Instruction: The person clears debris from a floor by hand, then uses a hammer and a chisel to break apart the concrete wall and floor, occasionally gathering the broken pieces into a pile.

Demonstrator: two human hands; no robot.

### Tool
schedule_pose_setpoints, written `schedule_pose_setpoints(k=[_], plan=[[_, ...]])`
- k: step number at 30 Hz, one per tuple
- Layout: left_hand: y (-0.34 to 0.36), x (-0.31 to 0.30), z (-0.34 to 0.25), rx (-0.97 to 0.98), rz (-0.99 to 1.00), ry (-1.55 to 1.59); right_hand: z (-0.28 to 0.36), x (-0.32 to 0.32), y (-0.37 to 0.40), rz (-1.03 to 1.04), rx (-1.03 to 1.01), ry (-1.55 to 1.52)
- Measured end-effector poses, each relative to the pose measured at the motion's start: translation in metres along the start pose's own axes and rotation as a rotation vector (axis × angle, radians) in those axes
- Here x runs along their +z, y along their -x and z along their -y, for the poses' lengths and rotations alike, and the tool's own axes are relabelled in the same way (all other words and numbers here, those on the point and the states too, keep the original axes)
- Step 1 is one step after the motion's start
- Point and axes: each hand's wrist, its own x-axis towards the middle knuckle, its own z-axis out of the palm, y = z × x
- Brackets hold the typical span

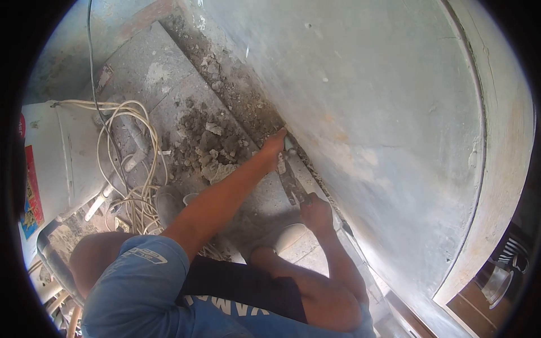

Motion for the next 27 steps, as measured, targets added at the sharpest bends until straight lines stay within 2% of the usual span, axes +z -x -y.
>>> schedule_pose_setpoints(k=[1, 3, 4, 6, 7, 9, 13, 15, 18, 22, 24, 27], plan=[[0.009, 0.002, -0.003, -0.007, -0.003, -0.003, -0.001, 0.0, 0.007, 0.004, 0.007, -0.003], [0.025, 0.003, -0.008, -0.038, 0.01, 0.028, 0.001, -0.003, 0.021, -0.202, -0.253, -0.111], [0.022, -0.003, -0.006, -0.039, 0.006, 0.03, 0.007, -0.013, 0.026, -0.198, -0.253, -0.112], [0.012, -0.017, 0.0, -0.016, 0.177, -0.01, 0.018, -0.033, 0.036, -0.359, -0.208, -0.197], [0.014, -0.019, 0.004, -0.018, 0.177, -0.014, 0.012, -0.034, 0.038, -0.385, -0.251, -0.077], [0.019, -0.021, 0.022, -0.064, 0.164, -0.139, 0.0, -0.04, 0.044, -0.255, -0.042, -0.072], [0.027, -0.021, 0.037, -0.09, 0.159, -0.139, 0.009, -0.032, 0.042, -0.369, -0.077, -0.064], [0.039, -0.014, 0.028, -0.108, 0.074, -0.139, -0.006, -0.014, 0.044, -0.338, 0.044, -0.385], [0.023, -0.02, 0.027, -0.071, 0.087, -0.156, -0.003, -0.013, 0.045, -0.328, 0.064, -0.434], [0.022, -0.016, 0.028, -0.077, 0.094, -0.09, 0.013, -0.027, 0.043, -0.358, -0.049, -0.303], [0.022, -0.014, 0.028, -0.147, 0.093, -0.039, 0.004, -0.028, 0.044, -0.403, -0.179, -0.061], [0.02, -0.014, 0.025, -0.134, 0.131, -0.019, -0.004, -0.04, 0.048, -0.447, -0.277, -0.035]])
